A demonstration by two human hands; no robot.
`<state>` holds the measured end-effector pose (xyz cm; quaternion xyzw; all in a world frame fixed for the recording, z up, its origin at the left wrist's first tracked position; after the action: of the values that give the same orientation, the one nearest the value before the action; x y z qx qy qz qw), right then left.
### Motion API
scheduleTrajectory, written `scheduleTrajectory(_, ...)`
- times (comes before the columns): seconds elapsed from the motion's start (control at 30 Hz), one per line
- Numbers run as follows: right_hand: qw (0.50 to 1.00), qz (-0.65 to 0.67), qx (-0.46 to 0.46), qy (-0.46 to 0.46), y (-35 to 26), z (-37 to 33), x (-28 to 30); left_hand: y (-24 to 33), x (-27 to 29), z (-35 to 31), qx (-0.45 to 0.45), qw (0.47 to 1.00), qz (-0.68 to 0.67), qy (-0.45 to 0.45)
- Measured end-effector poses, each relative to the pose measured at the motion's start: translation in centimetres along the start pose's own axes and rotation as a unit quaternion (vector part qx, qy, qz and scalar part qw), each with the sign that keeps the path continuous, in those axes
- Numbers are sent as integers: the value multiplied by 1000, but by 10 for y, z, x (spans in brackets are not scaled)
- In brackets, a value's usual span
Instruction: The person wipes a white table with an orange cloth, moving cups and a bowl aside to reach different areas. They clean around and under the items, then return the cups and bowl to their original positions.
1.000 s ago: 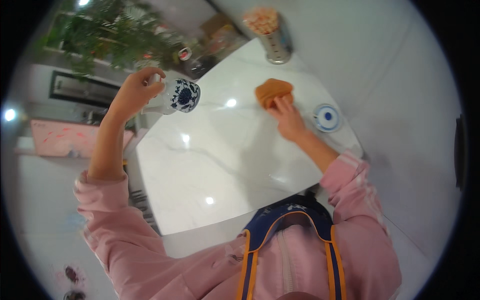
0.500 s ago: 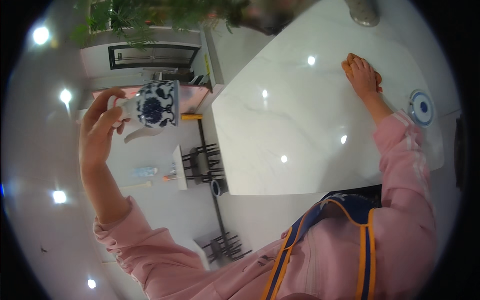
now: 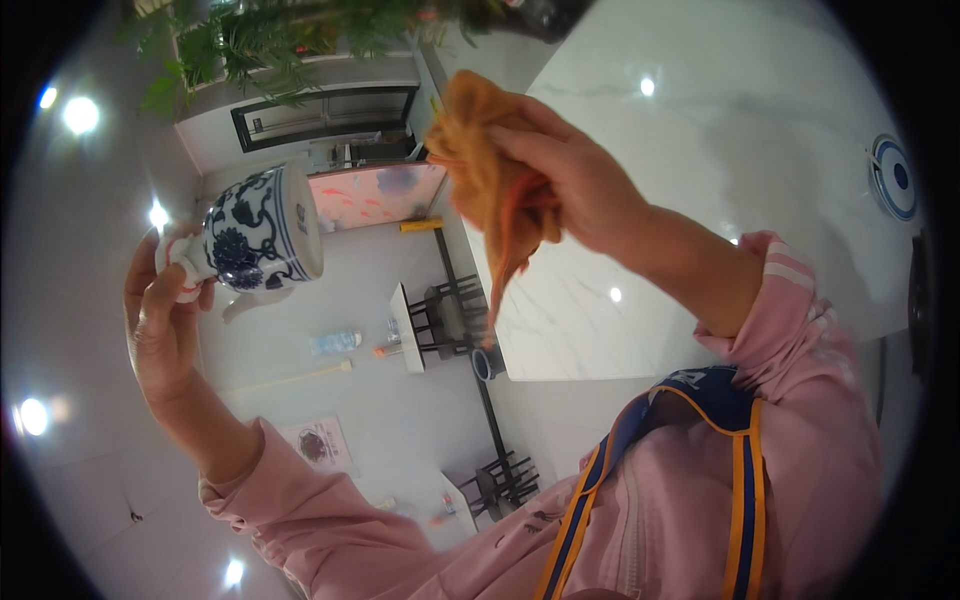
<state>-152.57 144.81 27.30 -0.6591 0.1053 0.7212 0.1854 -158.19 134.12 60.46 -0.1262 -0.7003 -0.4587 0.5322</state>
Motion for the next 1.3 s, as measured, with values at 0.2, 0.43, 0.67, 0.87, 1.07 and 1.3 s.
scheduleTrajectory(0.2,990,2,1,-140,-6,17,-31,-10,-63,13,-9,999,38,-18)
scheduleTrajectory(0.43,973,-76,-107,-191,16,3,-19,-17,-98,26,-2,992,126,-31)
scheduleTrajectory(0.67,868,294,-153,-369,60,-4,-22,-39,-101,23,23,993,116,-19)
scheduleTrajectory(0.87,912,239,-174,-284,65,-19,-5,-56,-102,17,13,994,98,-40)
scheduleTrajectory(1.07,980,79,-99,-155,31,-39,-2,-69,-89,14,-9,995,98,-28)
scheduleTrajectory(1.3,994,-8,-23,-106,27,-31,-21,-85,-94,10,-34,990,135,-18)
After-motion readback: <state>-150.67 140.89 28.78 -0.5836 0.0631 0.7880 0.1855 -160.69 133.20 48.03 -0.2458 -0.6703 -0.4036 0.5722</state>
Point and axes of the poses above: each hand's wrist, its own z-axis towards the middle knuckle, its own x-axis out of the back of the hand, y = z × x, the point moved 5 cm from there along z, towards the middle knuckle, and after that the axes turned 2 degrees about -x, right-handed, at the moved point
